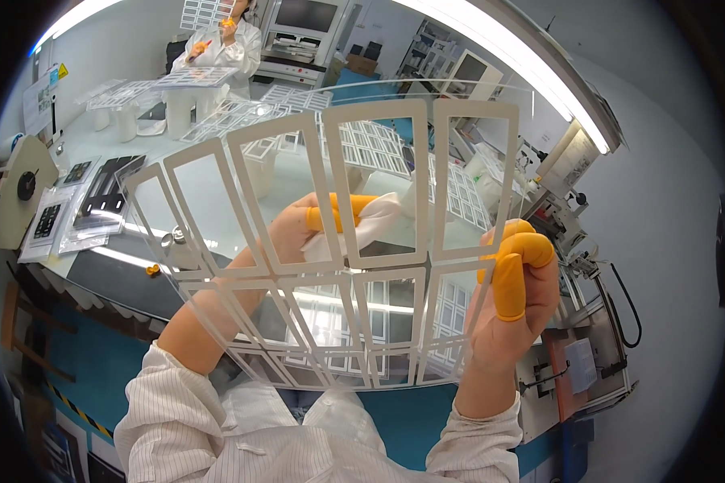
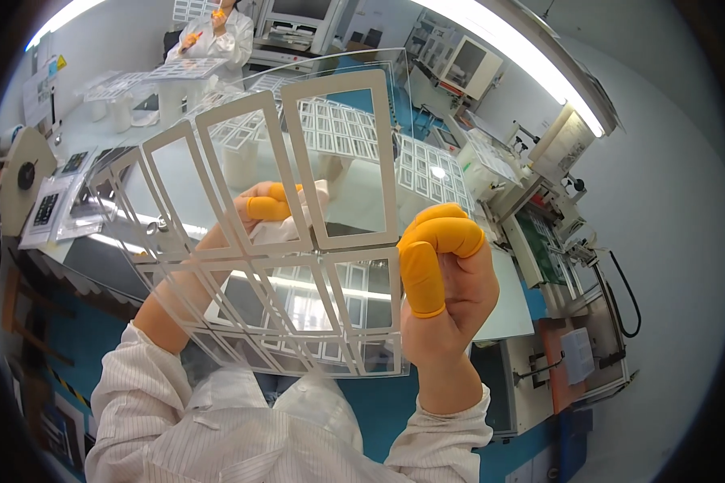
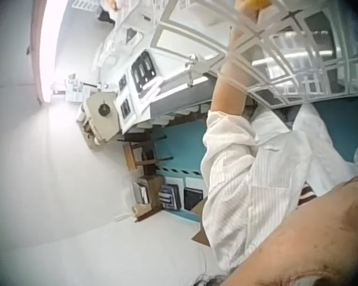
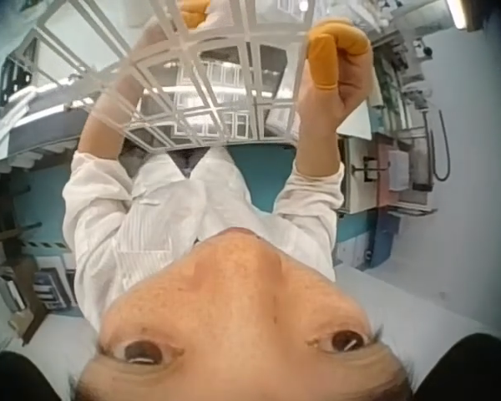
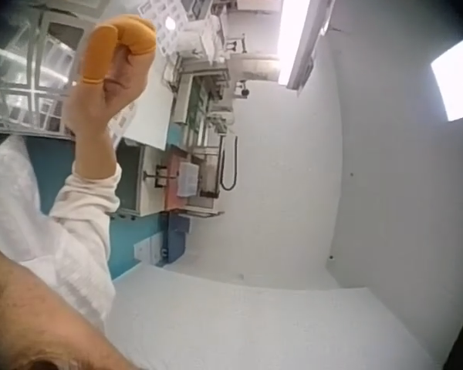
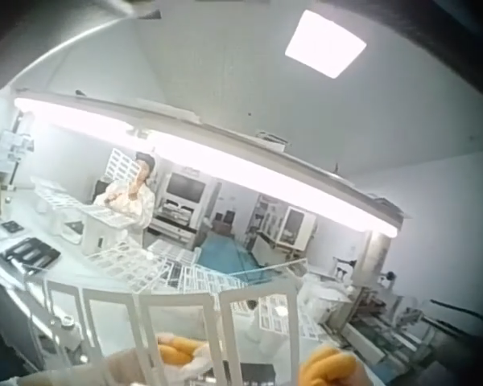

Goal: Cleaning white plastic grid frames using a cloth and a blue scraping tool at a workbench.

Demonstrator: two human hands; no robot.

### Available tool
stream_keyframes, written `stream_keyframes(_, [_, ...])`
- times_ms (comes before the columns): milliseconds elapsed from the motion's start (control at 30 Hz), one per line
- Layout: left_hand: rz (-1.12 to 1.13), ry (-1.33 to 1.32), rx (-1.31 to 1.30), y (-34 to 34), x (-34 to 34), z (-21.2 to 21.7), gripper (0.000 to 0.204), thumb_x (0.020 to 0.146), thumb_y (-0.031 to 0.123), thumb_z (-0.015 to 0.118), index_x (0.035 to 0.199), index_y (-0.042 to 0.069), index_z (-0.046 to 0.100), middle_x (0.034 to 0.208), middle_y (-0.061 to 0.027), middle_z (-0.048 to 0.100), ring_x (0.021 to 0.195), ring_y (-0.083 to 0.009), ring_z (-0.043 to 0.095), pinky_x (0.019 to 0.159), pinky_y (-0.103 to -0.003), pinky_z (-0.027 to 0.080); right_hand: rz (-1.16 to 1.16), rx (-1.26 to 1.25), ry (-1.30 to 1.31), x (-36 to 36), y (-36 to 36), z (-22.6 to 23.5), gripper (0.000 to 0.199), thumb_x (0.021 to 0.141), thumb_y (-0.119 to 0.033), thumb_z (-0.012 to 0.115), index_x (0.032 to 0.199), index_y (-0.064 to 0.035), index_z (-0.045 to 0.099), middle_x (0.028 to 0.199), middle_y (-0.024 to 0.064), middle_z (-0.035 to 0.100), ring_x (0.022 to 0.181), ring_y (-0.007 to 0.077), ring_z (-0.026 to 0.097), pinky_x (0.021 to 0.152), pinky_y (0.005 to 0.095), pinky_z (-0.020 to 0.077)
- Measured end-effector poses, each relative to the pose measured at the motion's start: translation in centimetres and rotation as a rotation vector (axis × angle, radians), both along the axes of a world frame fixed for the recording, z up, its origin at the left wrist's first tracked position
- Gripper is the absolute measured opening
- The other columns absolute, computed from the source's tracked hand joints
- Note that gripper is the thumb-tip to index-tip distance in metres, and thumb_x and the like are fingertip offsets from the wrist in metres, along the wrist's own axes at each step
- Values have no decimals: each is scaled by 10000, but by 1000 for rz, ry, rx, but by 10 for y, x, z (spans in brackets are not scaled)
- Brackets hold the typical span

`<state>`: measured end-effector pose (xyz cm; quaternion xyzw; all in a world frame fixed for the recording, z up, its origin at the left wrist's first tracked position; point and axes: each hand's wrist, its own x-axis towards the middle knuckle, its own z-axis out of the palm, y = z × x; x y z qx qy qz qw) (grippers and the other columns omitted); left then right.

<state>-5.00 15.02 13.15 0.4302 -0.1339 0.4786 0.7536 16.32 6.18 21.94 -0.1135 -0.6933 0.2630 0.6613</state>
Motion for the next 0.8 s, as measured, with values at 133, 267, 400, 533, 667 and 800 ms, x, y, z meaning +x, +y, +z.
stream_keyframes(133, [154,23,-105,-5,-20,-28,450,715,222,611,1054,-59,517,944,-162,571,803,-213,611,665,-261,527,-17,63,24,1,5,2,220,831,-133,568,996,1,510,987,78,557,899,122,526,911,333,352])
stream_keyframes(267, [344,141,-164,-20,-37,-25,615,709,277,625,1176,-61,412,959,-158,543,792,-198,589,644,-247,526,-60,78,50,6,5,5,211,831,-133,565,988,-3,513,986,74,555,896,121,517,900,346,352])
stream_keyframes(400, [425,61,-191,-26,-59,-30,617,717,280,624,1178,-64,401,953,-161,528,786,-207,577,648,-260,530,-88,97,58,8,7,6,208,830,-135,566,983,-5,512,979,71,551,895,123,511,898,346,348])
stream_keyframes(533, [424,-87,-287,-36,-73,-29,605,740,321,604,1172,-49,398,903,-161,539,735,-204,584,633,-256,530,-123,126,110,5,6,10,200,810,-122,598,948,-4,515,925,60,542,836,109,498,827,280,358])
stream_keyframes(667, [522,-84,-106,-47,-81,-26,457,827,228,463,1189,-48,420,955,-164,572,815,-192,605,620,-246,530,-161,154,157,7,5,11,199,789,-107,632,914,-2,518,870,51,541,769,91,493,764,218,371])
stream_keyframes(800, [635,-56,-153,-52,-89,-27,418,842,215,415,1182,-27,434,982,-162,564,795,-191,582,585,-247,491,-176,164,174,6,4,11,196,787,-102,631,912,-3,517,872,52,540,767,95,495,774,218,369])
